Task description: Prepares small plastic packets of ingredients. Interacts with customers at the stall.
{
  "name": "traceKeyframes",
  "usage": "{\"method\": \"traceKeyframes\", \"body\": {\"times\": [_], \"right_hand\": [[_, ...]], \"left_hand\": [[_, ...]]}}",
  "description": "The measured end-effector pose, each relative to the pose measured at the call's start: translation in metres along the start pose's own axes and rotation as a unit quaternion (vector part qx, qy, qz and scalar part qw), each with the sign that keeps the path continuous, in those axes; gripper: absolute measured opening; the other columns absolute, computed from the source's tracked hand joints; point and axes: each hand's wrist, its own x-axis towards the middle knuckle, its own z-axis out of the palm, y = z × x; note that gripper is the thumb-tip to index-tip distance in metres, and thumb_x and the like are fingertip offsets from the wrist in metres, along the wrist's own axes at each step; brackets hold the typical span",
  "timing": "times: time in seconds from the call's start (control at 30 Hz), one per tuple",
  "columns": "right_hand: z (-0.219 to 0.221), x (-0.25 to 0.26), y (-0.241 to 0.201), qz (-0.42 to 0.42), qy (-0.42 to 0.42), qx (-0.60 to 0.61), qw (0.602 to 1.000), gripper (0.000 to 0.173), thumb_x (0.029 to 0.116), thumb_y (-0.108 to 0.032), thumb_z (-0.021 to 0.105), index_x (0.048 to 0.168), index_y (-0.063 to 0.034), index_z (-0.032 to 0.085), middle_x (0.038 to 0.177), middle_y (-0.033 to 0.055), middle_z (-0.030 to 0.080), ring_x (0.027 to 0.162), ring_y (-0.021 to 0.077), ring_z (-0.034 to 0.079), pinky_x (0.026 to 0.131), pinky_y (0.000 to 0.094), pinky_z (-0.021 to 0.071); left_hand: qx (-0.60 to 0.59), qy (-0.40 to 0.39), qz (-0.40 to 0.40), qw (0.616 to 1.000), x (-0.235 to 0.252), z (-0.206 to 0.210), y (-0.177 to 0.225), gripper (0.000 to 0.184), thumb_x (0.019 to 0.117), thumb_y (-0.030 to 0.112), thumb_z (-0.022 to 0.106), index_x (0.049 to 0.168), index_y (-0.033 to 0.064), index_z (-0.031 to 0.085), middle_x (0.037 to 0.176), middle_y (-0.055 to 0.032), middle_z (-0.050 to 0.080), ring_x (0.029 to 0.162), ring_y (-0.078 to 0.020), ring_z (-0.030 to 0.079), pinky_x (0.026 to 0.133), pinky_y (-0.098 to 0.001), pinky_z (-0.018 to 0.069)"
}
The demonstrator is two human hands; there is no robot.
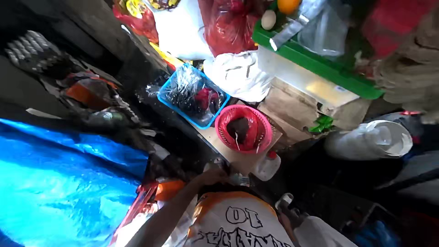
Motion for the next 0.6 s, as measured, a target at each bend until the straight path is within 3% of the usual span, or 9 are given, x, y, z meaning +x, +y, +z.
{"method": "traceKeyframes", "body": {"times": [0.03, 0.07, 0.1, 0.2, 0.33, 0.4, 0.5, 0.6], "right_hand": [[0.001, 0.011, -0.009, 0.002, 0.014, 0.104, 0.994, 0.027, 0.1061, -0.017, 0.053, 0.111, 0.0049, 0.068, 0.096, 0.0124, 0.072, 0.084, 0.0162, 0.068, 0.078, 0.0347, 0.0581], [0.001, 0.021, -0.019, 0.01, 0.016, 0.18, 0.984, 0.029, 0.107, -0.02, 0.049, 0.111, 0.0044, 0.065, 0.089, 0.0105, 0.071, 0.073, 0.015, 0.067, 0.067, 0.0337, 0.0583], [0.0, 0.03, -0.029, 0.008, 0.02, 0.215, 0.976, 0.031, 0.1075, -0.023, 0.049, 0.113, 0.0042, 0.064, 0.088, 0.011, 0.071, 0.071, 0.0164, 0.067, 0.065, 0.0354, 0.0586], [-0.003, 0.035, -0.071, -0.042, 0.08, 0.217, 0.972, 0.033, 0.108, -0.024, 0.051, 0.121, 0.004, 0.061, 0.093, 0.0121, 0.071, 0.074, 0.0179, 0.068, 0.067, 0.0378, 0.0598], [0.022, 0.005, -0.178, -0.107, 0.169, 0.175, 0.964, 0.032, 0.1078, -0.026, 0.051, 0.119, 0.0012, 0.064, 0.095, 0.0099, 0.07, 0.074, 0.0157, 0.068, 0.067, 0.0356, 0.0604], [0.048, -0.012, -0.232, -0.142, 0.178, 0.082, 0.97, 0.037, 0.1077, -0.03, 0.051, 0.118, 0.0036, 0.065, 0.099, 0.0133, 0.07, 0.082, 0.0181, 0.07, 0.076, 0.0389, 0.062], [0.086, -0.02, -0.295, -0.196, 0.23, -0.115, 0.946, 0.038, 0.1035, -0.038, 0.056, 0.111, -0.0043, 0.07, 0.096, 0.0105, 0.072, 0.087, 0.0214, 0.07, 0.082, 0.0466, 0.0592], [0.108, -0.011, -0.322, -0.149, 0.25, -0.262, 0.92, 0.049, 0.0993, -0.05, 0.06, 0.128, -0.0101, 0.065, 0.119, 0.0131, 0.07, 0.105, 0.0296, 0.069, 0.092, 0.0549, 0.0567]], "left_hand": [[0.016, -0.025, 0.038, 0.999, -0.006, -0.016, 0.014, 0.03, 0.1033, 0.03, 0.06, 0.119, 0.0064, 0.071, 0.104, -0.01, 0.075, 0.098, -0.0206, 0.071, 0.098, -0.0473, 0.0551], [0.02, -0.051, 0.075, 0.996, -0.014, -0.033, 0.029, 0.027, 0.1037, 0.027, 0.06, 0.117, 0.0069, 0.073, 0.1, -0.0081, 0.075, 0.092, -0.0184, 0.072, 0.093, -0.0454, 0.0575], [0.018, -0.072, 0.103, 0.992, -0.023, -0.053, 0.045, 0.025, 0.1038, 0.025, 0.059, 0.114, 0.0072, 0.073, 0.094, -0.0063, 0.075, 0.085, -0.016, 0.071, 0.087, -0.0428, 0.0588], [0.002, -0.095, 0.132, 0.987, -0.045, -0.118, 0.075, 0.019, 0.1027, 0.016, 0.059, 0.11, 0.0066, 0.074, 0.089, -0.0044, 0.074, 0.077, -0.0121, 0.069, 0.078, -0.0364, 0.0597], [-0.009, -0.02, 0.168, 0.986, -0.039, -0.206, 0.07, 0.022, 0.1026, 0.019, 0.059, 0.11, 0.0056, 0.074, 0.096, -0.0045, 0.074, 0.083, -0.0118, 0.07, 0.083, -0.0356, 0.0601], [-0.037, 0.016, 0.179, 0.983, -0.029, -0.238, 0.067, 0.019, 0.1027, 0.017, 0.059, 0.109, 0.0054, 0.074, 0.095, -0.0038, 0.074, 0.082, -0.0112, 0.071, 0.08, -0.0333, 0.0612], [-0.051, 0.1, 0.198, 0.974, 0.002, -0.269, 0.066, 0.016, 0.1026, 0.015, 0.061, 0.107, 0.0084, 0.075, 0.086, -0.0024, 0.074, 0.074, -0.0129, 0.071, 0.07, -0.0332, 0.0628], [-0.062, 0.145, 0.208, 0.965, 0.033, -0.271, 0.073, 0.017, 0.1038, 0.018, 0.06, 0.108, 0.0081, 0.074, 0.084, -0.0023, 0.073, 0.069, -0.0121, 0.068, 0.064, -0.0311, 0.0597]]}}
